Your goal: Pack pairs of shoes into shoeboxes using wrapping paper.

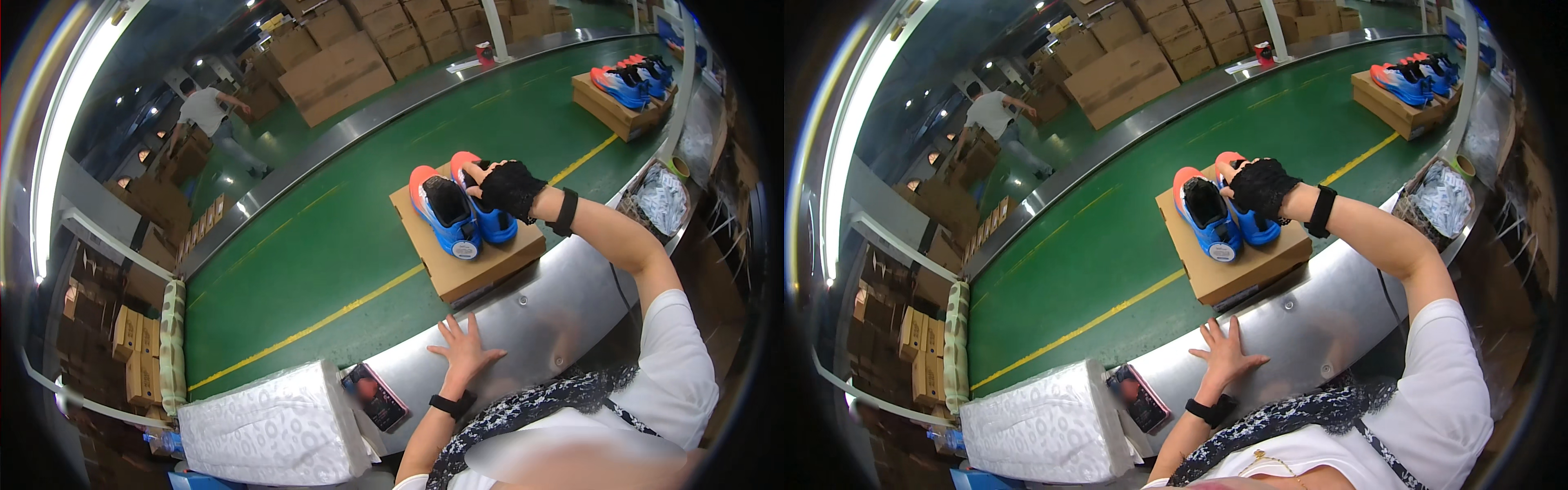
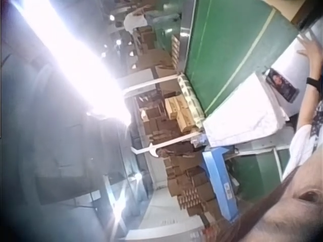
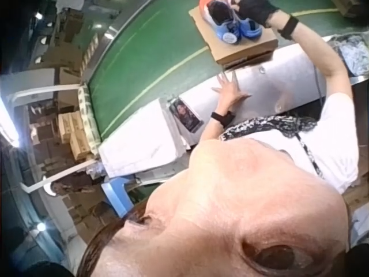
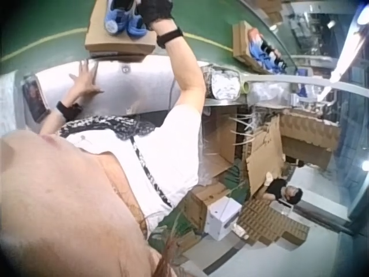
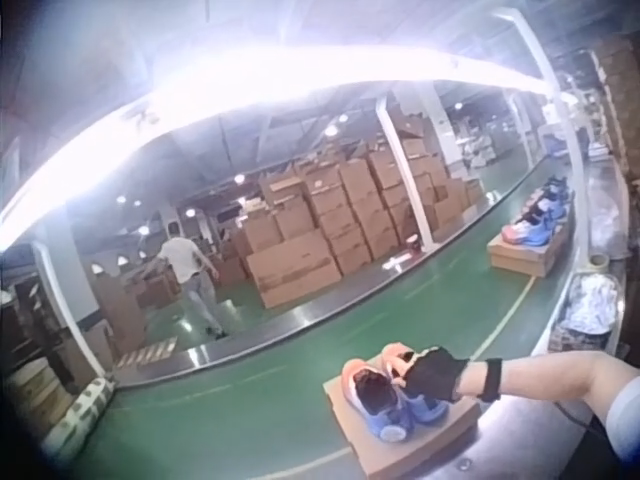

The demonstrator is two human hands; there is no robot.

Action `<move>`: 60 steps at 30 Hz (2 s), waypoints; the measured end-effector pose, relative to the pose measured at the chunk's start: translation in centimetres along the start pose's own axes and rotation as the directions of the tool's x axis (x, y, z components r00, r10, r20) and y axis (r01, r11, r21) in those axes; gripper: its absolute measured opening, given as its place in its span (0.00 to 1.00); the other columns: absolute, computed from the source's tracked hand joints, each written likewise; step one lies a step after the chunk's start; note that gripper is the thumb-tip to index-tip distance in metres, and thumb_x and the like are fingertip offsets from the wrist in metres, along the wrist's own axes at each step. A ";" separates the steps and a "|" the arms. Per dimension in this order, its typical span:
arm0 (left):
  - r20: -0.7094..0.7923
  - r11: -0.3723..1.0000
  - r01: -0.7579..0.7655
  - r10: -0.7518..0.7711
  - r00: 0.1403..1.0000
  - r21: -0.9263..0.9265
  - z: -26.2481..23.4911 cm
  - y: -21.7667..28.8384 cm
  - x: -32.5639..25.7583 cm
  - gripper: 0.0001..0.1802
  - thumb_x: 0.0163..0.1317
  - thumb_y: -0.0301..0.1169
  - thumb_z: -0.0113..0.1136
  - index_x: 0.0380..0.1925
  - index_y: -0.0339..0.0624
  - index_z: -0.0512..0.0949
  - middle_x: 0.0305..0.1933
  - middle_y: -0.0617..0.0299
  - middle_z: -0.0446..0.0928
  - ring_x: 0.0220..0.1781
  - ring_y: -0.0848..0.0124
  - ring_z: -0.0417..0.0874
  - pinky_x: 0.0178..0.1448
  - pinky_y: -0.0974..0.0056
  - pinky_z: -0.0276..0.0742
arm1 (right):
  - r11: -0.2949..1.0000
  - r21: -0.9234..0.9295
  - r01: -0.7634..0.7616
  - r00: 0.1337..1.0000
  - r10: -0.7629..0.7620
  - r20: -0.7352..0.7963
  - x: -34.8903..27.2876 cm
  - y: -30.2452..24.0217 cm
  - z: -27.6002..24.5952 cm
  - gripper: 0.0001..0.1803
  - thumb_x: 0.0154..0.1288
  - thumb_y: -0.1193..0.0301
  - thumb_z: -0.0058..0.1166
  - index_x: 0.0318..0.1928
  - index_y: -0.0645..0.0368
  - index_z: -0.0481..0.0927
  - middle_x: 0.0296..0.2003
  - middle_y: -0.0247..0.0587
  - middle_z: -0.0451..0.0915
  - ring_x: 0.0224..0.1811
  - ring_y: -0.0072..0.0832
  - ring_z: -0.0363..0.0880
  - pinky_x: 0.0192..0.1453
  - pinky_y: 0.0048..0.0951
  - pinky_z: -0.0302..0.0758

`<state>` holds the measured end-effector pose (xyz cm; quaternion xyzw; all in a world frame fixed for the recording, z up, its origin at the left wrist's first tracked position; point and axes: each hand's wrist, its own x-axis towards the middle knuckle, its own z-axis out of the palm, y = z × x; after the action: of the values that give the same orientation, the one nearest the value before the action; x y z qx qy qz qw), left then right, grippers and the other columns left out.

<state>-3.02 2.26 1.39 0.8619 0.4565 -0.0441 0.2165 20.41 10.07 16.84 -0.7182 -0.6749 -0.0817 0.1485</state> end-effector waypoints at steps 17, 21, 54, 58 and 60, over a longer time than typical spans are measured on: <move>-0.137 0.987 -0.054 0.033 0.990 -0.151 1.5 -0.9 0.0 0.56 0.29 0.52 0.69 0.59 0.40 0.56 0.64 0.35 0.40 0.66 0.39 0.35 0.52 0.23 0.33 | 0.945 0.327 0.025 1.000 -0.020 -0.016 -1.0 -0.1 6.8 0.32 0.46 0.73 0.50 0.57 0.51 0.61 0.23 0.53 0.74 0.27 0.46 0.75 0.32 0.41 0.71; -0.207 0.982 -0.052 0.014 0.978 -0.179 2.2 -3.1 -0.1 0.43 0.40 0.48 0.65 0.55 0.37 0.62 0.63 0.38 0.49 0.66 0.45 0.46 0.58 0.31 0.42 | 0.883 0.431 0.185 0.983 -0.156 -0.102 -3.9 0.7 6.8 0.31 0.47 0.79 0.47 0.55 0.46 0.64 0.28 0.51 0.76 0.26 0.44 0.76 0.29 0.36 0.73; -0.259 0.486 -0.190 -0.079 0.963 -0.853 -9.7 -1.4 10.3 0.24 0.49 0.41 0.61 0.41 0.36 0.69 0.31 0.60 0.75 0.24 0.77 0.75 0.20 0.75 0.69 | 0.978 0.081 0.192 0.977 -0.198 0.080 -9.5 0.6 7.1 0.49 0.31 0.72 0.62 0.60 0.39 0.57 0.58 0.51 0.54 0.61 0.47 0.53 0.56 0.60 0.53; -0.253 0.325 -0.231 -0.028 0.967 -0.917 -11.0 1.0 9.8 0.20 0.58 0.44 0.51 0.40 0.38 0.69 0.21 0.70 0.67 0.17 0.82 0.64 0.18 0.77 0.64 | 0.985 0.158 -0.065 0.978 0.031 0.208 -9.7 0.3 8.1 0.56 0.29 0.71 0.66 0.63 0.43 0.49 0.61 0.53 0.50 0.64 0.47 0.47 0.53 0.56 0.55; -0.222 0.281 -0.194 -0.072 0.972 -0.940 -11.2 1.1 9.1 0.22 0.61 0.49 0.44 0.40 0.41 0.69 0.18 0.72 0.62 0.16 0.82 0.61 0.18 0.76 0.64 | 0.974 0.195 -0.119 0.981 0.085 0.175 -9.8 0.3 8.3 0.55 0.31 0.72 0.64 0.63 0.42 0.49 0.62 0.52 0.50 0.65 0.47 0.46 0.55 0.58 0.53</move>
<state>1.74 13.32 9.37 0.5759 0.3790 0.3422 0.6384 19.27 3.46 5.91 -0.7372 -0.6519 0.0559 0.1690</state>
